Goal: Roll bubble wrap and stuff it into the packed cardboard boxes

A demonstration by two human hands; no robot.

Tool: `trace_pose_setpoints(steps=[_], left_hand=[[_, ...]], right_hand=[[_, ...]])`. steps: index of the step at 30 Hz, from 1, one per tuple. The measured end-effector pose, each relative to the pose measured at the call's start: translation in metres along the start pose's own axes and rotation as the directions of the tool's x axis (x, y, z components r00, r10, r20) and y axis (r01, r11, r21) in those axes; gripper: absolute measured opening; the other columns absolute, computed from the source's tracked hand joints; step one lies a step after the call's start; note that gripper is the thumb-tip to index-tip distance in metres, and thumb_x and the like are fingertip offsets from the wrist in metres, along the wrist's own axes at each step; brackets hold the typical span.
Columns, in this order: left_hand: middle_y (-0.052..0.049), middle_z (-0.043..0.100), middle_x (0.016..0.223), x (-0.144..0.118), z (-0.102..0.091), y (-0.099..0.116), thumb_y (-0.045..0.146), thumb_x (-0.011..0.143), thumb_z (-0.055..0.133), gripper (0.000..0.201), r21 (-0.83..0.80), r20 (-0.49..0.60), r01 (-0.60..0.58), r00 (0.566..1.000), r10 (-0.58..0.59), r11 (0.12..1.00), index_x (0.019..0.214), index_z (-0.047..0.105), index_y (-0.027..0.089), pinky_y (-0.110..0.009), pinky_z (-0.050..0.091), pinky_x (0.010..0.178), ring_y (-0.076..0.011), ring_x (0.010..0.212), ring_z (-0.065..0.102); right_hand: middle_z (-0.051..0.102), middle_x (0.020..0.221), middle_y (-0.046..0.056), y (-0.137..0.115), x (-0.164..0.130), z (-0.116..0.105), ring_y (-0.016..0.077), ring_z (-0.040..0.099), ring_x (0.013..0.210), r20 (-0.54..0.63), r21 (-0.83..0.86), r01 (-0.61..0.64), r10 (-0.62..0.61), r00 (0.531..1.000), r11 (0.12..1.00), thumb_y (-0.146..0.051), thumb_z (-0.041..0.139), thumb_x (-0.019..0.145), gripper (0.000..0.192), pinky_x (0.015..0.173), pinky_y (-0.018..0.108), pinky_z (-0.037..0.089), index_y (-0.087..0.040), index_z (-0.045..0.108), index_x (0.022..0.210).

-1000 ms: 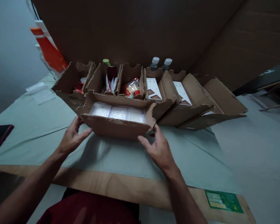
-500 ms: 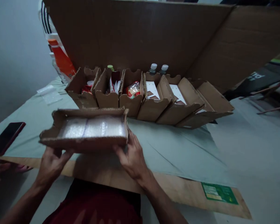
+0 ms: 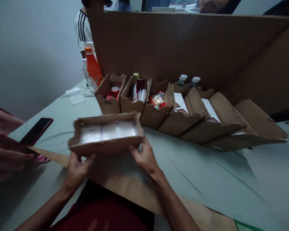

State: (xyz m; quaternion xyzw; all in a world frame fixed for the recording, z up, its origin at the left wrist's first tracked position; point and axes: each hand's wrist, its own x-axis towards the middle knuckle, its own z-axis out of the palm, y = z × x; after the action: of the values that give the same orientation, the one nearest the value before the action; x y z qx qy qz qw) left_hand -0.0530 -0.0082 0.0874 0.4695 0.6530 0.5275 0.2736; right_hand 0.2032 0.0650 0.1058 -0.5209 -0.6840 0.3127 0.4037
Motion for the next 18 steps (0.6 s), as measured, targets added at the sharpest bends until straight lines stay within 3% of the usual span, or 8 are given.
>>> trace_pose_setpoints(steps=[4,6,8,12,18], left_hand=[[-0.011,0.060,0.136,0.001,-0.055,-0.008,0.045,0.088,0.072,0.068,0.076,-0.281,0.038,0.960,-0.015,0.996,0.147,0.044,0.025,-0.054,0.043,0.118,-0.0303,0.128,0.060],[-0.012,0.054,0.142,0.005,-0.066,-0.013,0.042,0.088,0.072,0.075,0.085,-0.337,0.030,0.941,0.001,0.996,0.153,0.037,0.028,-0.051,0.049,0.114,-0.0288,0.125,0.062],[-0.013,0.046,0.150,0.012,-0.068,-0.023,0.040,0.086,0.074,0.086,0.100,-0.355,0.005,0.934,0.031,0.995,0.158,0.028,0.032,-0.049,0.054,0.109,-0.0290,0.128,0.060],[-0.015,0.031,0.158,0.033,-0.062,-0.048,0.040,0.079,0.080,0.100,0.149,-0.373,-0.014,0.925,0.069,0.989,0.161,0.022,0.033,-0.047,0.058,0.104,-0.0339,0.144,0.046],[-0.018,0.031,0.154,0.089,-0.039,-0.053,0.042,0.084,0.075,0.097,0.172,-0.320,-0.052,0.941,0.105,0.984,0.162,0.019,0.032,-0.049,0.060,0.100,-0.0344,0.141,0.046]], right_hand=[[0.062,0.144,0.013,-0.040,0.082,0.082,0.0265,0.059,0.131,0.292,0.085,0.195,-0.211,0.933,0.977,-0.033,0.061,0.090,0.059,0.111,0.043,0.047,-0.017,0.050,0.146],[0.057,0.150,0.016,-0.057,0.117,0.118,0.0257,0.055,0.137,0.311,0.001,0.254,-0.242,0.919,0.967,-0.030,0.058,0.094,0.060,0.116,0.041,0.043,-0.012,0.046,0.150],[0.054,0.151,0.021,-0.066,0.138,0.146,0.0277,0.052,0.139,0.279,-0.108,0.259,-0.220,0.935,0.960,-0.027,0.054,0.097,0.057,0.119,0.042,0.040,-0.006,0.045,0.150],[0.053,0.152,0.022,-0.053,0.133,0.174,0.0295,0.050,0.141,0.290,-0.182,0.284,-0.225,0.930,0.941,-0.024,0.053,0.098,0.050,0.120,0.046,0.038,-0.007,0.052,0.145],[0.060,0.144,0.019,-0.001,0.088,0.179,0.0327,0.057,0.132,0.337,-0.251,0.302,-0.209,0.918,0.920,-0.013,0.059,0.090,0.031,0.112,0.054,0.045,-0.015,0.070,0.118]])
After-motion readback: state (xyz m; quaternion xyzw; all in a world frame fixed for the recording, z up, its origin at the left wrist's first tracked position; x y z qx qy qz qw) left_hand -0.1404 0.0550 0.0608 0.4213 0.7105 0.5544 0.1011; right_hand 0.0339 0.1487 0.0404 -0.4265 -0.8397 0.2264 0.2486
